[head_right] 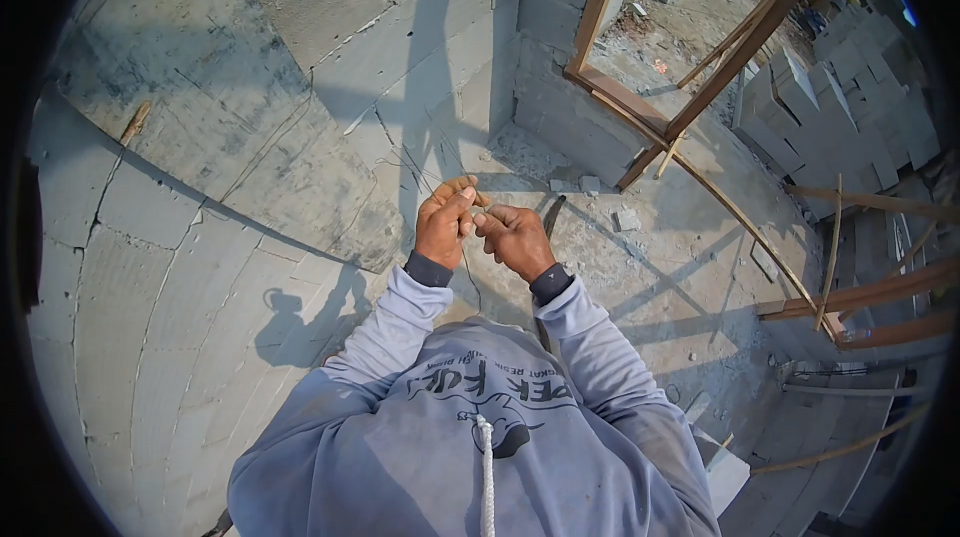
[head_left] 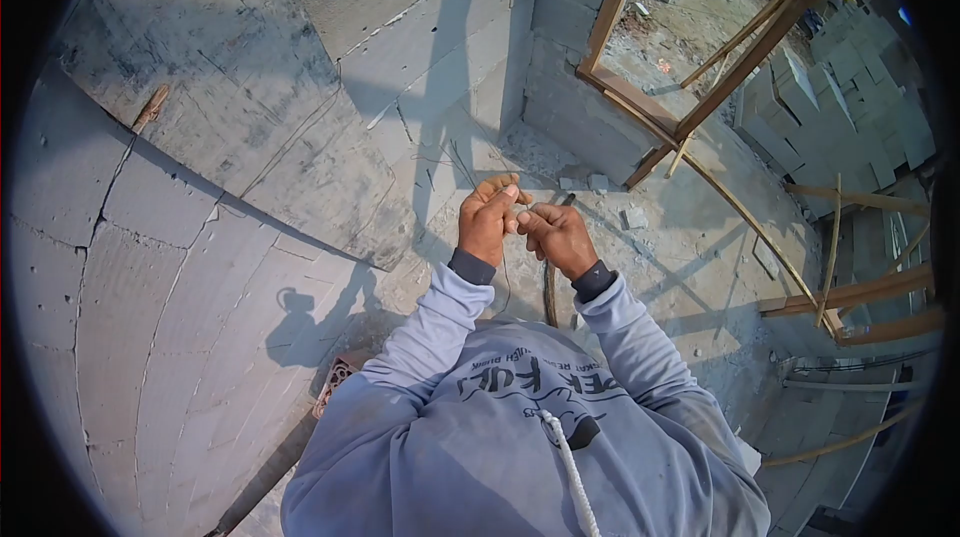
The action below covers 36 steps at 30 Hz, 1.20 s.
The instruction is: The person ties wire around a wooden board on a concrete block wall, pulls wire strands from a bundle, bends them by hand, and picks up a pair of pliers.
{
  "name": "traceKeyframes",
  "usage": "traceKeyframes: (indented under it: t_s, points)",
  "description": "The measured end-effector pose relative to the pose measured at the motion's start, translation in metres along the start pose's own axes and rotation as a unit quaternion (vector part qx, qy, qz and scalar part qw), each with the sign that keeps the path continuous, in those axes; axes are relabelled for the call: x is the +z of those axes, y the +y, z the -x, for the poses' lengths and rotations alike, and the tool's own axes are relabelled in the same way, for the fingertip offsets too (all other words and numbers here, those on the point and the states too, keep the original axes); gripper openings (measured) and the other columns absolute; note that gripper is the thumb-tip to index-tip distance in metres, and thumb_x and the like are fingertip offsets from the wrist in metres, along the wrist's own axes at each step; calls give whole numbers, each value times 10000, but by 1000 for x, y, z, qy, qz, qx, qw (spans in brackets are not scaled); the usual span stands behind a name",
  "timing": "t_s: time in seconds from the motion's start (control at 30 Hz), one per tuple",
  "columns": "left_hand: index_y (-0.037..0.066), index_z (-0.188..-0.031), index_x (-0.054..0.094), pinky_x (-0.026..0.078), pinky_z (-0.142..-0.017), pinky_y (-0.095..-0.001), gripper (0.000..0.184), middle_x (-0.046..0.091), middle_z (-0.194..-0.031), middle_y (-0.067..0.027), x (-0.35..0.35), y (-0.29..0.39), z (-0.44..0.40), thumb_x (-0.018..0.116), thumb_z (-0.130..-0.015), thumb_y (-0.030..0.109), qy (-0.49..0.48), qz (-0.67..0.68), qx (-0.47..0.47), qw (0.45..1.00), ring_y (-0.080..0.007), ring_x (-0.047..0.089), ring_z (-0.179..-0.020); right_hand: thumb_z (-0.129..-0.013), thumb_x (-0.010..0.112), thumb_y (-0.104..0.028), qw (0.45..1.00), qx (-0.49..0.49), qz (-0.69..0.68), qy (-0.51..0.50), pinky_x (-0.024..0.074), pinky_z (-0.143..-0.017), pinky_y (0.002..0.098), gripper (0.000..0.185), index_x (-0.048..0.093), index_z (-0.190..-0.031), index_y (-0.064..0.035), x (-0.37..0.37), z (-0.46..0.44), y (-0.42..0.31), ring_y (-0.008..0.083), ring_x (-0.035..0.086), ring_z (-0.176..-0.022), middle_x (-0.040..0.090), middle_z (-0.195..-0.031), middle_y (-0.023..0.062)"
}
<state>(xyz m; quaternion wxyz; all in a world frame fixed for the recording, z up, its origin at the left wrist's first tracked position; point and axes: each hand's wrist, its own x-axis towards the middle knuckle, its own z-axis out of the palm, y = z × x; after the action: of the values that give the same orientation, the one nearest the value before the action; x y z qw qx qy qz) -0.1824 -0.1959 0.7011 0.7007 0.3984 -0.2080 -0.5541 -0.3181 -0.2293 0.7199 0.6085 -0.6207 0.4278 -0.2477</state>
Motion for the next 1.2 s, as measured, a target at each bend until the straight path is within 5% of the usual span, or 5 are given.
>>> traceKeyframes:
  t_s: [0.23,0.4,0.77,0.97,1.2]
  points:
    - [15,-1043,592,348,-431,-174,173,643,-819,-67,-11,6,-8,556,-925,135,-84,64,-43,993,-35,416,-465,-970,511,-265,914,76,-386,-100,331,-394,225,291,587,-805,-38,16,14,-6,106,436,-401,529,-549,18]
    - [12,-1013,594,340,-426,-177,150,659,-782,-80,-11,10,-18,566,-914,121,-11,-113,3,994,-34,418,-463,-862,621,-224,898,-212,315,224,477,-497,401,222,543,-812,-22,33,1,11,333,597,-523,591,-611,162]
    - [15,-1007,604,327,-429,-179,141,646,-739,-68,-27,-20,-27,551,-904,96,-59,-133,-79,986,-30,400,-456,-844,585,-114,895,-139,374,199,473,-531,464,131,540,-773,-13,38,10,44,385,609,-589,604,-650,201]
    - [-1,-1014,616,312,-420,-181,184,635,-727,-86,-21,-24,-30,583,-896,137,-78,-54,-165,982,-41,398,-443,-891,568,-150,986,-3,-8,166,434,-483,313,154,582,-800,-26,34,17,43,224,559,-497,579,-588,86]
    - [-7,-1051,584,301,-394,-179,252,627,-730,-105,-14,-24,-37,571,-927,212,-74,-61,-186,978,-54,423,-424,-947,525,-194,907,100,-408,-38,374,-448,235,215,595,-825,-32,7,30,43,121,478,-466,545,-596,11]
